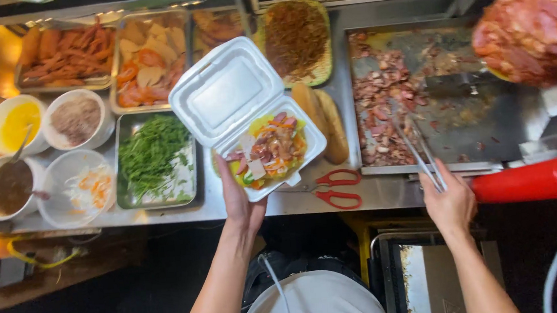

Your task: Scoop yellow sticky rice into a container, microwave it, and add various toppings including meat, sauce, and vegetables.

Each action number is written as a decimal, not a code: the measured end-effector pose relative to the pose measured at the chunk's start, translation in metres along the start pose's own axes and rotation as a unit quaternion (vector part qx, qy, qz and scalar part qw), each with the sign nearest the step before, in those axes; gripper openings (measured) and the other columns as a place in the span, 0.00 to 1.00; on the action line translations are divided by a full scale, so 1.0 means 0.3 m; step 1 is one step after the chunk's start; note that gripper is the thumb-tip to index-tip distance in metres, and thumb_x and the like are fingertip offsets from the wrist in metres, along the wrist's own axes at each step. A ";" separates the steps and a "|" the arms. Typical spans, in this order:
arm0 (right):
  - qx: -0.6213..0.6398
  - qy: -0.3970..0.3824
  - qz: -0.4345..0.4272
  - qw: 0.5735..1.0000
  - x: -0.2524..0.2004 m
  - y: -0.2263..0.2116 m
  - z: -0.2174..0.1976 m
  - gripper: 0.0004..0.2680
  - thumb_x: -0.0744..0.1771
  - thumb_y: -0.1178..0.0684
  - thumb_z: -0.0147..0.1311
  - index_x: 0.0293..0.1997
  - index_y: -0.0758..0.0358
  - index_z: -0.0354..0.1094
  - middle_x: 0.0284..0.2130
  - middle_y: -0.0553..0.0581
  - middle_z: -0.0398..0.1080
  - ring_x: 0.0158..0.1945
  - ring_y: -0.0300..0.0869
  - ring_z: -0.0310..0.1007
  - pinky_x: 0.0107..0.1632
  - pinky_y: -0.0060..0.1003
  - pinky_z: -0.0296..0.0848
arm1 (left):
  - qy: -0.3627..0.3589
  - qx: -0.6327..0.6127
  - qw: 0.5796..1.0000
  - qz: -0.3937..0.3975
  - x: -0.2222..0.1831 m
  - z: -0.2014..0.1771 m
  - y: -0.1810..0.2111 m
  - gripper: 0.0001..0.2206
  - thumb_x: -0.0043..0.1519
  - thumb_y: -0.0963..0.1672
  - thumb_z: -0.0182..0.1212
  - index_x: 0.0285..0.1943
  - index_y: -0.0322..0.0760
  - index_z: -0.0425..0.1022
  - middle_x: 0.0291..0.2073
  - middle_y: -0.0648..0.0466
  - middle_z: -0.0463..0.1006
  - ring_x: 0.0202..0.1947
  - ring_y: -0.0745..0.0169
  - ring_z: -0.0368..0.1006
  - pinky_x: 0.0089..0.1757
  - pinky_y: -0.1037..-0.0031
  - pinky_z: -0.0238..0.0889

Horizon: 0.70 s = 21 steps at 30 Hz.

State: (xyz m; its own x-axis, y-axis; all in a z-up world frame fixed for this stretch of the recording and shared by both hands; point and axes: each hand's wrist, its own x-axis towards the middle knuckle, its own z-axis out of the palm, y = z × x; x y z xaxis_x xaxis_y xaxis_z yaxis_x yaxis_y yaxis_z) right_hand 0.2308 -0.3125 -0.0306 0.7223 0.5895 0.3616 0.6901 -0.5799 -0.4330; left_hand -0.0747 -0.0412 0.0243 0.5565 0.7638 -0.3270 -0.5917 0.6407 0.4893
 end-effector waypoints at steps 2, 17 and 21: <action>0.038 -0.051 0.065 0.996 -0.034 0.065 0.031 0.19 0.67 0.46 0.64 0.65 0.59 0.71 0.40 0.66 0.74 0.41 0.56 0.77 0.46 0.48 0.74 | -0.004 -0.020 1.000 0.004 0.009 -0.091 -0.012 0.36 0.67 0.63 0.38 0.72 0.38 0.63 0.64 0.49 0.71 0.64 0.54 0.68 0.61 0.59 0.63; 0.099 0.059 -0.063 0.991 0.018 0.468 0.377 0.15 0.73 0.53 0.59 0.67 0.66 0.67 0.45 0.63 0.74 0.47 0.46 0.74 0.52 0.38 0.73 | 0.014 -0.055 0.996 0.075 -0.184 -0.278 0.530 0.35 0.67 0.62 0.35 0.75 0.38 0.59 0.67 0.49 0.70 0.65 0.53 0.68 0.61 0.60 0.62; 0.211 0.037 -0.086 0.973 0.152 -0.177 0.378 0.14 0.74 0.56 0.56 0.68 0.69 0.65 0.47 0.58 0.74 0.48 0.37 0.73 0.53 0.31 0.72 | -0.004 -0.043 0.995 0.086 -0.210 -0.389 0.794 0.34 0.66 0.61 0.35 0.74 0.41 0.59 0.67 0.50 0.69 0.64 0.52 0.68 0.60 0.56 0.63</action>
State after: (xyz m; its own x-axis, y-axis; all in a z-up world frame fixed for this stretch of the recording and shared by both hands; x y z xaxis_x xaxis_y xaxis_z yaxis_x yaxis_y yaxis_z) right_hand 0.2220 -0.1910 -0.0849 0.6107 0.6055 0.5103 0.7318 -0.1853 -0.6558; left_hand -0.3189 0.0724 0.0672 0.4469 0.8622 -0.2385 -0.7261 0.5053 0.4663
